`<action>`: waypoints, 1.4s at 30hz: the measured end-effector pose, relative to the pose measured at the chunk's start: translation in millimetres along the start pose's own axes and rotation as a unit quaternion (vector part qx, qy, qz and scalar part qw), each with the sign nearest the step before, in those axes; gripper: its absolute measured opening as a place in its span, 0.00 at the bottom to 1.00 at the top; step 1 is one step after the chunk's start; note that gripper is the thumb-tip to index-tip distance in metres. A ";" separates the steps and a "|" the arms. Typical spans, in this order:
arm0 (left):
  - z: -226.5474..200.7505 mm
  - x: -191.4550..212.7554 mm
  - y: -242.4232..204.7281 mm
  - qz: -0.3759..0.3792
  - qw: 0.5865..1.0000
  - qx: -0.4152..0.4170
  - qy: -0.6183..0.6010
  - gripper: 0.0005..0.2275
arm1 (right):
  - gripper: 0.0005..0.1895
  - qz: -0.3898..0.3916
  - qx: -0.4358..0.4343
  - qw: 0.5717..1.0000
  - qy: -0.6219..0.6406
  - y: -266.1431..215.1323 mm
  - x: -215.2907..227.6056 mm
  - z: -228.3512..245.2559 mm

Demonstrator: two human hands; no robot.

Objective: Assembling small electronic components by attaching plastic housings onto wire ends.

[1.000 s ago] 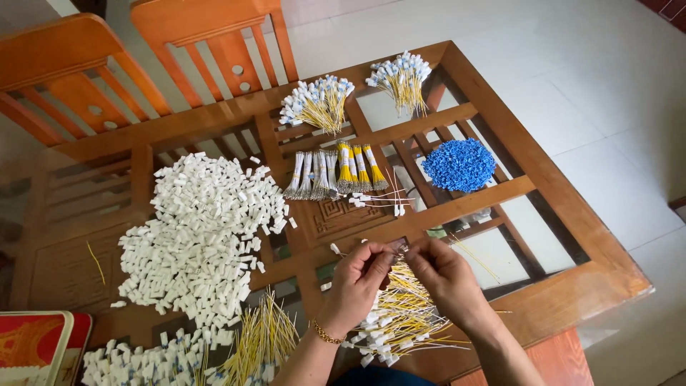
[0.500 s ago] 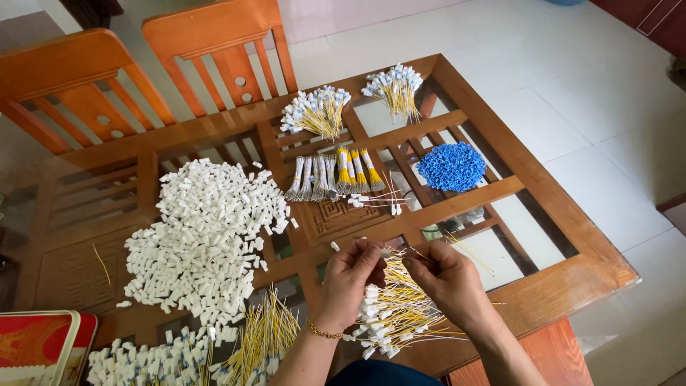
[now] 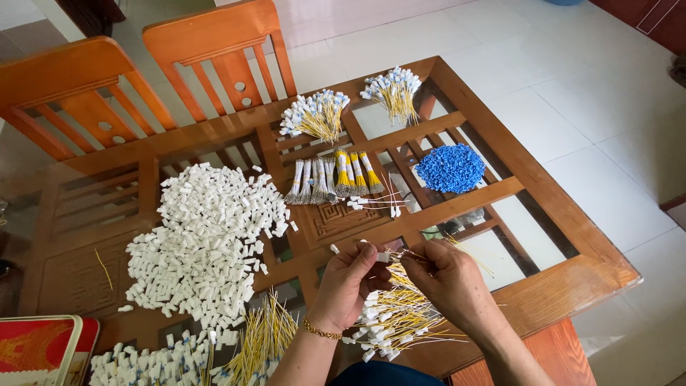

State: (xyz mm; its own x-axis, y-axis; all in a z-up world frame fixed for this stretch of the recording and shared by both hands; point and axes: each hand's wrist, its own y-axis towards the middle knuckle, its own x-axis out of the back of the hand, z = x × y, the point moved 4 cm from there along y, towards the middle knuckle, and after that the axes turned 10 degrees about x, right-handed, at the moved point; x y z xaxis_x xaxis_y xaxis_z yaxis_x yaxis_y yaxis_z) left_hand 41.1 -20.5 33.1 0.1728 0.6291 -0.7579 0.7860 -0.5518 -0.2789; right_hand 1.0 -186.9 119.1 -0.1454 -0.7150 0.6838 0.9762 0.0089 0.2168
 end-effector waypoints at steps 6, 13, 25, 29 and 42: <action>2.2 -2.7 0.3 -0.017 0.999 0.004 0.033 0.12 | 0.06 0.013 -0.009 1.000 0.022 -1.4 0.1 -2.1; 4.0 -3.7 1.3 -0.015 0.998 0.000 0.062 0.11 | 0.08 0.032 -0.042 0.998 0.023 -2.2 -1.4 -8.4; 12.9 5.2 8.5 -0.008 0.999 0.027 -0.025 0.10 | 0.06 0.017 -0.086 0.993 0.080 -3.1 -6.7 -18.7; 12.5 7.4 8.7 -0.023 0.999 0.023 -0.022 0.09 | 0.06 0.032 -0.087 0.994 0.057 -2.6 -8.2 -16.2; 17.6 6.6 9.3 -0.033 0.999 0.016 0.008 0.09 | 0.07 -0.007 -0.031 0.999 0.036 -3.2 -7.4 -11.4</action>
State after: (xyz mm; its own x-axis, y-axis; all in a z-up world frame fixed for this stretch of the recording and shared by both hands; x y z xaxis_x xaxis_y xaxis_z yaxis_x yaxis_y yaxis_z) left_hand 39.1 -31.1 15.1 0.1318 0.6731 -0.7277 0.7769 -0.5261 -0.3459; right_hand 0.8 -189.6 105.3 -0.1501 -0.7633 0.6283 0.9824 -0.0438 0.1815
